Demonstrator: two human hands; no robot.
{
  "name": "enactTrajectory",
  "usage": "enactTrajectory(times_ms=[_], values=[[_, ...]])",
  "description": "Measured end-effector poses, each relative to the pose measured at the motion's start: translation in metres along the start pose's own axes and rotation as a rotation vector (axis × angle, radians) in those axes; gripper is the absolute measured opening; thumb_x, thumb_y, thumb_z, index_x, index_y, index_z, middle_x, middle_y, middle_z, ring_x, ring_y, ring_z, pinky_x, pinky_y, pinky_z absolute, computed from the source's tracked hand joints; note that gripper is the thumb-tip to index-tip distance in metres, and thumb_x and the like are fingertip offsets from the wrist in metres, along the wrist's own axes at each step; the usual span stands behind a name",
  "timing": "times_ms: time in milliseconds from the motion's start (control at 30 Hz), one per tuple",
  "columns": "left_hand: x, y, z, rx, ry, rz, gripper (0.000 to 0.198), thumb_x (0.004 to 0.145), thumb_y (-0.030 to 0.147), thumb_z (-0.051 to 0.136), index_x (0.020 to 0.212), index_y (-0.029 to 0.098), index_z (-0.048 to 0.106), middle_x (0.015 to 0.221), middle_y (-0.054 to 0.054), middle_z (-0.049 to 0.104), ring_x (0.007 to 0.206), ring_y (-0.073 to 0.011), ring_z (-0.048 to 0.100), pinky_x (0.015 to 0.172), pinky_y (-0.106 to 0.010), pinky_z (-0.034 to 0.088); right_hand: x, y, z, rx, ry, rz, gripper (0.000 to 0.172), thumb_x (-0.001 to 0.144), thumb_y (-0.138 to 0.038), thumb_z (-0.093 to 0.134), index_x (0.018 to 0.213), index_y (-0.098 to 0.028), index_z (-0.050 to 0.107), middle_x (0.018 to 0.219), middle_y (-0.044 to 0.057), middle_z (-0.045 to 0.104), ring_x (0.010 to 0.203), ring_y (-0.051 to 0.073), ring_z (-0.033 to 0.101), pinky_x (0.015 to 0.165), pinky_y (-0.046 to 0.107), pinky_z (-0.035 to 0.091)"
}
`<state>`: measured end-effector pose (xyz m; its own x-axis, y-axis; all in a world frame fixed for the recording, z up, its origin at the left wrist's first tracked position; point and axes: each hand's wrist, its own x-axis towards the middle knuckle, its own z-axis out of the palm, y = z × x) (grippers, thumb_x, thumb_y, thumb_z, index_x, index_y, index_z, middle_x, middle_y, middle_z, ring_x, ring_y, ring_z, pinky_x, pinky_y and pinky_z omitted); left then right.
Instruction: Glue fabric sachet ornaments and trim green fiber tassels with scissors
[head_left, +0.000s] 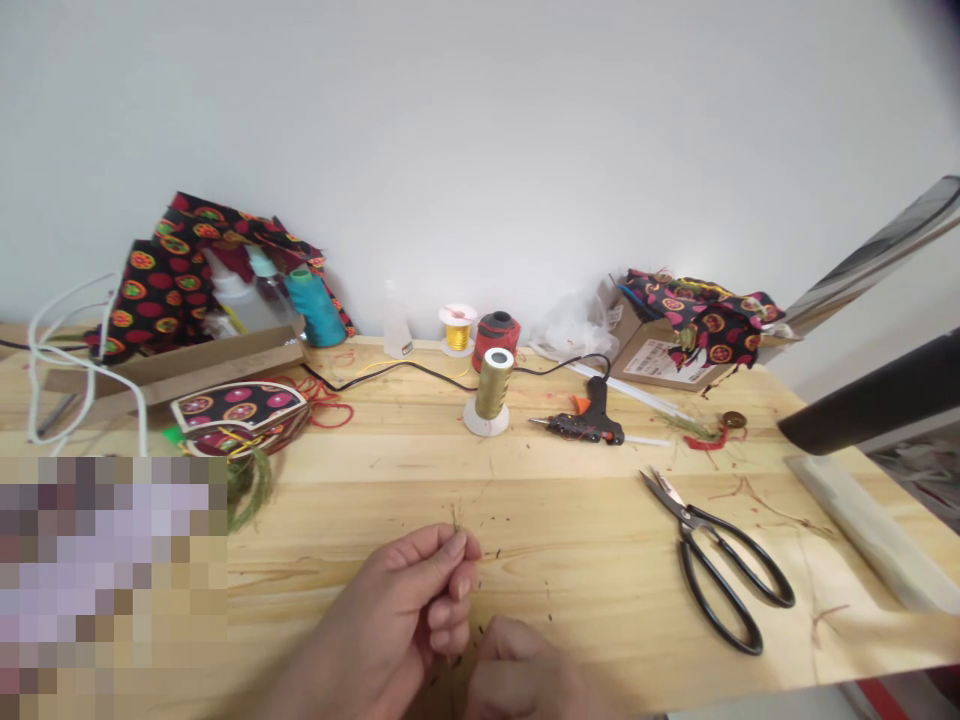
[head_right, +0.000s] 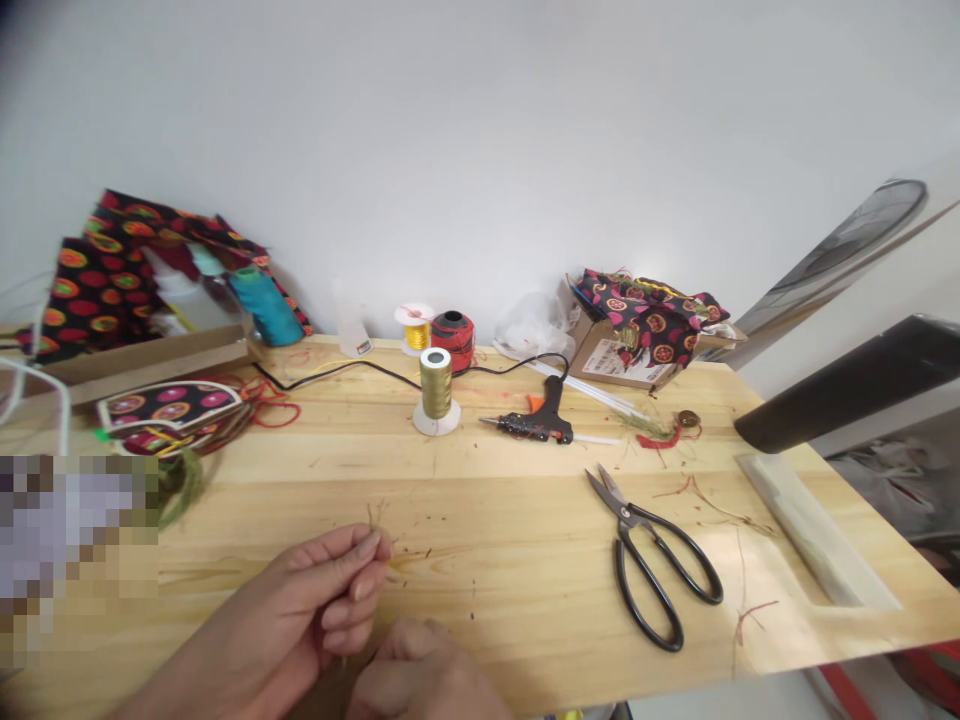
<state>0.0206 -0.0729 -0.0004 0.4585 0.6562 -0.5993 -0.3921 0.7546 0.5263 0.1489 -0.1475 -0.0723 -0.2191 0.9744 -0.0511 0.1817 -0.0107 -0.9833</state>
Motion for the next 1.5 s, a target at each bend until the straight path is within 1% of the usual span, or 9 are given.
enactTrajectory(times_ms=[133,267,367,533,633,733,867,1200,1500], values=[[-0.001,0.003,0.002,0.090,0.057,0.061,0.015,0.076,0.020,0.069,0.064,0.012,0.064,0.052,0.006,0.045,0.044,-0.0026,0.026,0.042,-0.015,0.019,0.001,-0.027,-0.026,-0.070,-0.042,-0.094,0.034,0.077,-0.049,0.066,0.054,-0.023,0.067,0.061,-0.001,0.054,0.058,0.011,0.054,0.049,0.020,0.039],[-0.003,0.003,0.005,0.279,0.097,0.147,0.021,0.076,0.028,0.068,0.063,0.014,0.063,0.052,0.006,0.044,0.045,-0.0050,0.026,0.043,-0.017,0.018,0.012,-0.059,-0.052,-0.115,0.162,0.001,0.027,0.087,-0.038,0.055,0.077,-0.022,0.075,0.070,0.002,0.058,0.066,0.013,0.055,0.062,0.025,0.043],[-0.002,0.002,0.004,0.447,0.093,0.198,0.030,0.079,0.034,0.064,0.056,0.016,0.058,0.051,0.006,0.044,0.045,-0.0069,0.029,0.043,-0.020,0.020,0.029,-0.070,-0.060,-0.081,0.191,0.084,0.023,0.085,-0.033,0.058,0.081,-0.021,0.077,0.071,0.002,0.063,0.071,0.015,0.057,0.068,0.027,0.045],[0.000,0.002,0.002,0.648,0.103,0.233,0.033,0.082,0.039,0.058,0.056,0.019,0.054,0.049,0.006,0.042,0.045,-0.0088,0.030,0.044,-0.023,0.020,0.050,-0.071,-0.058,0.102,0.189,0.200,0.021,0.073,-0.037,0.071,0.083,-0.019,0.077,0.078,0.003,0.069,0.077,0.018,0.061,0.073,0.030,0.046],[-0.001,0.004,0.005,0.691,0.091,0.233,0.034,0.079,0.041,0.060,0.054,0.019,0.053,0.048,0.007,0.039,0.044,-0.0094,0.030,0.044,-0.023,0.020,0.054,-0.074,-0.051,0.267,0.154,0.278,0.020,0.063,-0.034,0.079,0.074,-0.017,0.076,0.070,0.001,0.067,0.070,0.016,0.060,0.069,0.029,0.046],[-0.003,0.004,0.008,0.726,0.096,0.251,0.034,0.078,0.041,0.060,0.053,0.019,0.053,0.048,0.007,0.038,0.044,-0.0097,0.030,0.044,-0.023,0.021,0.056,-0.077,-0.043,0.428,0.131,0.285,0.021,0.060,-0.034,0.080,0.065,-0.016,0.072,0.062,0.000,0.066,0.062,0.014,0.059,0.066,0.029,0.045],[-0.003,0.003,0.006,0.790,0.100,0.250,0.034,0.082,0.040,0.055,0.055,0.019,0.053,0.049,0.007,0.039,0.043,-0.0096,0.029,0.044,-0.023,0.020,0.061,-0.076,-0.037,0.477,0.211,0.254,0.023,0.058,-0.033,0.081,0.056,-0.016,0.067,0.059,0.000,0.064,0.058,0.014,0.058,0.063,0.029,0.045],[0.002,-0.001,-0.001,0.690,0.102,0.228,0.039,0.082,0.048,0.054,0.056,0.019,0.054,0.049,0.007,0.040,0.040,-0.0073,0.026,0.042,-0.023,0.015,0.063,-0.075,-0.034,0.514,0.268,0.278,0.020,0.061,-0.026,0.075,0.052,-0.014,0.062,0.051,-0.001,0.060,0.050,0.009,0.048,0.055,0.024,0.037],[-0.002,-0.001,0.004,0.367,0.094,0.175,0.027,0.073,0.037,0.067,0.059,0.016,0.057,0.049,0.007,0.041,0.044,-0.0060,0.025,0.040,-0.020,0.016,0.064,-0.077,-0.035,0.510,0.299,0.307,0.020,0.059,-0.025,0.074,0.050,-0.014,0.060,0.046,-0.005,0.053,0.047,0.006,0.038,0.051,0.021,0.030]])
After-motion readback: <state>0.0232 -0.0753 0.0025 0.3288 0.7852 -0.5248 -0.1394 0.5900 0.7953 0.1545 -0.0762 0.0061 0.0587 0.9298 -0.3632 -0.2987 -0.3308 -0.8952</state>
